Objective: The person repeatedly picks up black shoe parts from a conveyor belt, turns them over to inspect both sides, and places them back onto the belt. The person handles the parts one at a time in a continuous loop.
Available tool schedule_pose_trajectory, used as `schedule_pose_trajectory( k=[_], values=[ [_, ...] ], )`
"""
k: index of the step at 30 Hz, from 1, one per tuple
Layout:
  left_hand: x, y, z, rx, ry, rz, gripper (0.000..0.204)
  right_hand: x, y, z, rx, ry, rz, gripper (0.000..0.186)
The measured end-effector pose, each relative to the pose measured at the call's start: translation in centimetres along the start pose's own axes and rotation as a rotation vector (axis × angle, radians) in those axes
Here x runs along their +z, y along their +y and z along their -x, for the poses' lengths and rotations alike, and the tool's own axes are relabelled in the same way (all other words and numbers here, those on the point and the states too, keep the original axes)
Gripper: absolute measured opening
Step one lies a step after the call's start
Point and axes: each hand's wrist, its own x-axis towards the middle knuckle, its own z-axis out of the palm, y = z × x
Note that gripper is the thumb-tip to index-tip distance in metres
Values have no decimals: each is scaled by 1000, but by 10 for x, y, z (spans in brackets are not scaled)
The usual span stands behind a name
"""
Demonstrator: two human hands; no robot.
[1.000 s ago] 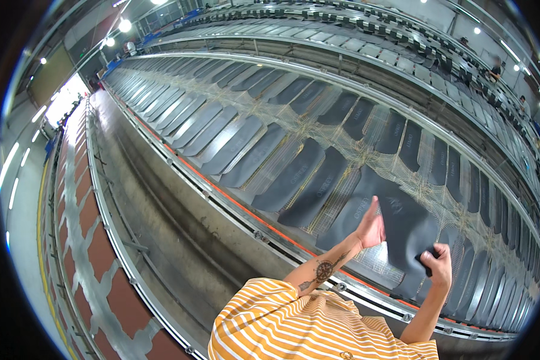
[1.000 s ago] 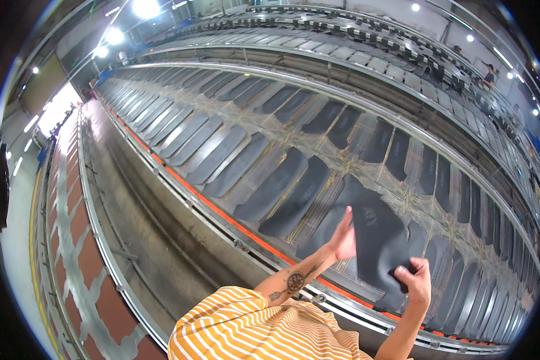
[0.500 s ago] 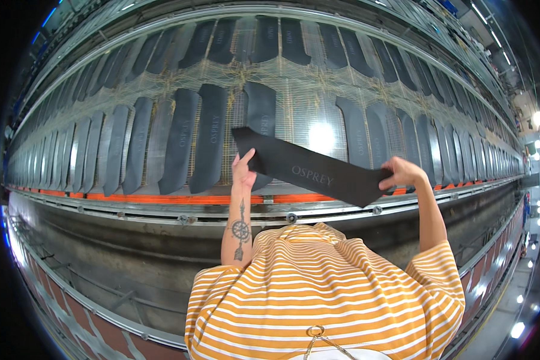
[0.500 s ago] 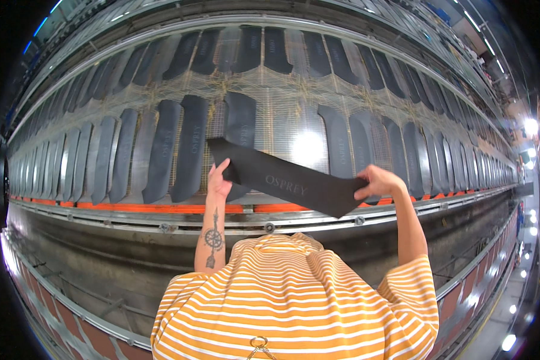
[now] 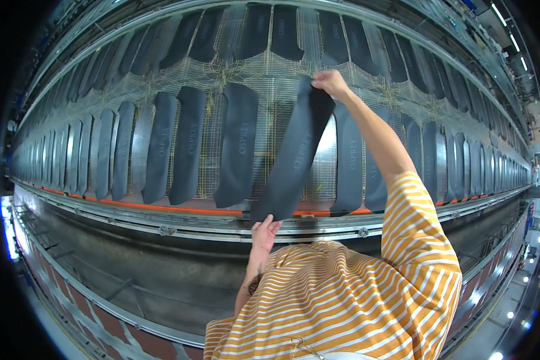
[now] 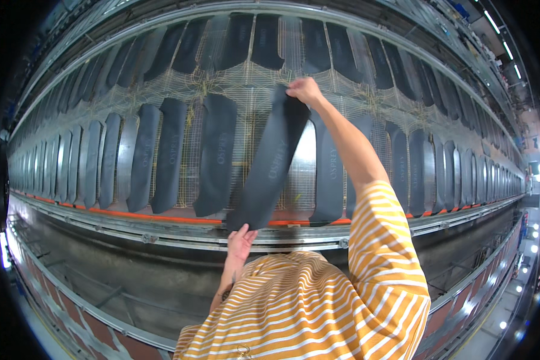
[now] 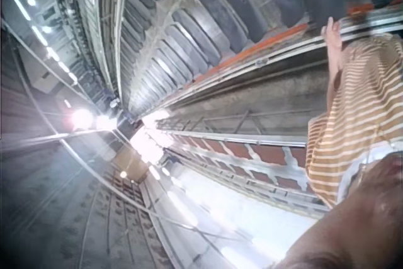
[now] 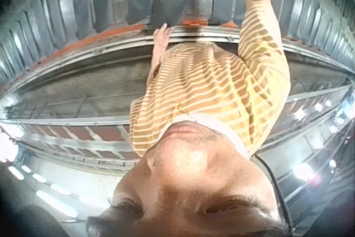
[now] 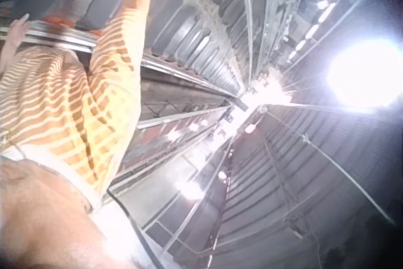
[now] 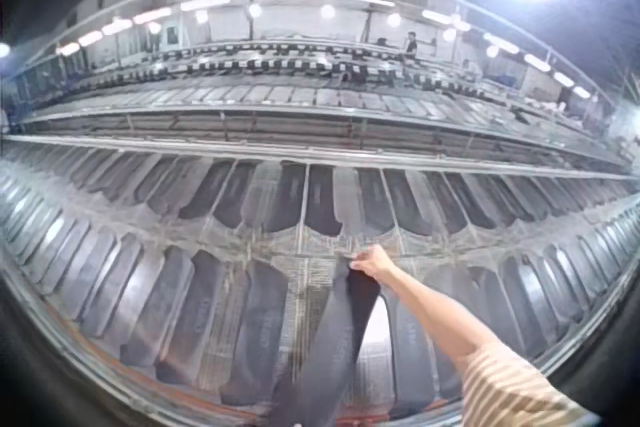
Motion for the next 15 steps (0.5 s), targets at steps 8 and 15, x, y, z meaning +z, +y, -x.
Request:
schedule_pose_trajectory(
  k=[8,15],
  values=[
    [54,-44,-51,72,122,12,16,47,-17,-55,-137,135,-181,47],
    [48,-78,-53,49,221,-260,28,-30,82,129,-176,20,-230,25]
  ],
)
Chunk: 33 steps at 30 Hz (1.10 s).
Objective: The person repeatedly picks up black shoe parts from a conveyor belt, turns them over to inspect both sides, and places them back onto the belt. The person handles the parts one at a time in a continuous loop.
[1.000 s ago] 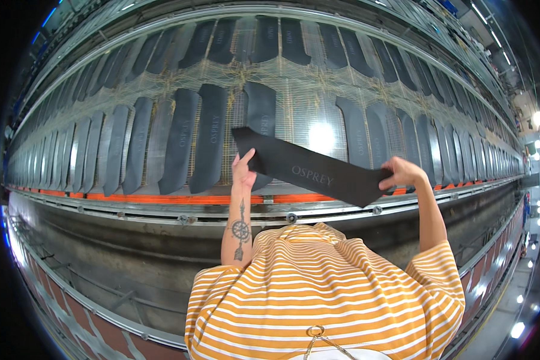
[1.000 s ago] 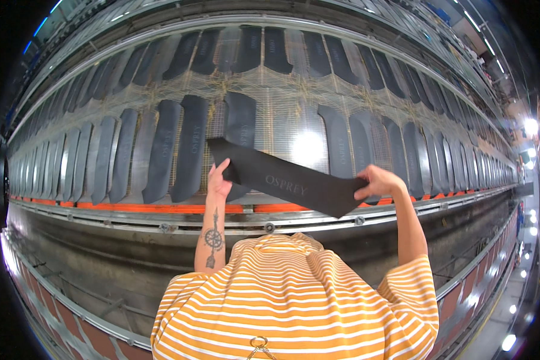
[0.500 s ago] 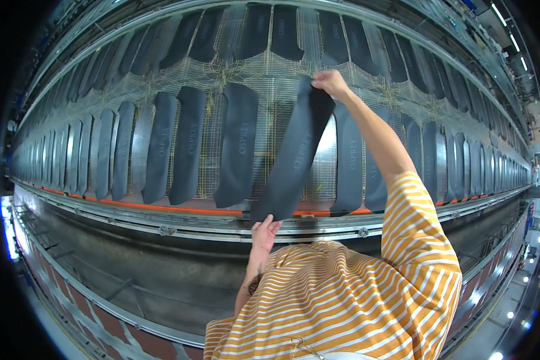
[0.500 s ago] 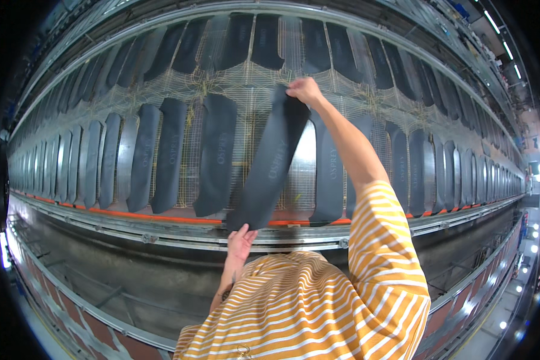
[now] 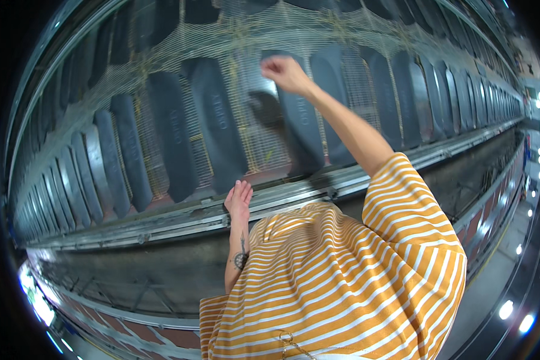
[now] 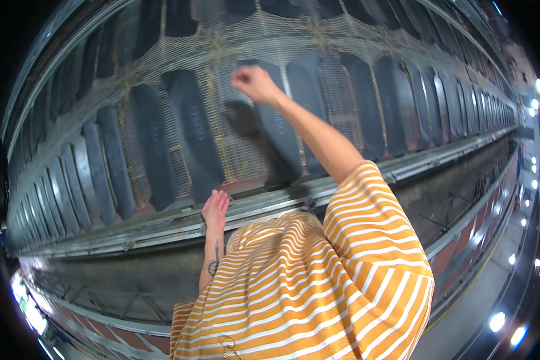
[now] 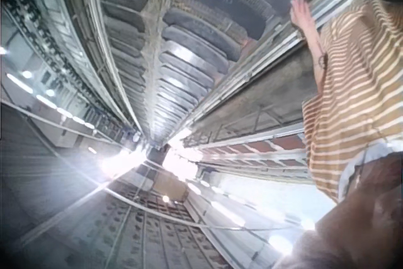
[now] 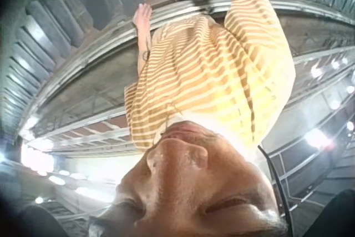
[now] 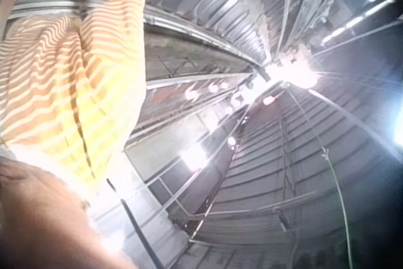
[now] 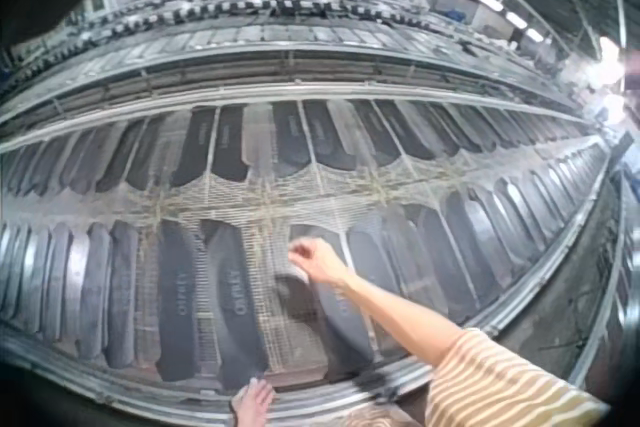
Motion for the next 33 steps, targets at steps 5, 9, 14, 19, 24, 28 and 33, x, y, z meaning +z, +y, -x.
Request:
schedule_pose_trajectory(
  k=[5,9,14,19,24,28,33],
  values=[
    [51,-45,23,433,-298,-1024,34,-38,61,247,793,4,-142,15],
    [88,-75,25,1011,-393,-1392,37,-11,79,342,1038,136,-286,20],
    [112,-97,35,839,-227,-1434,37,11,65,337,1215,364,-683,17],
    [119,-96,14,765,-248,-1542,33,3,63,337,1225,291,-779,18],
    [141,-95,26,42,-408,-779,17,-9,60,338,1253,166,-775,25],
    [114,-96,5,-238,-310,-315,18,-2,49,323,1350,160,-1021,27],
    [153,-95,34,-144,-381,-492,26,-15,70,306,1344,166,-1250,23]
  ],
)
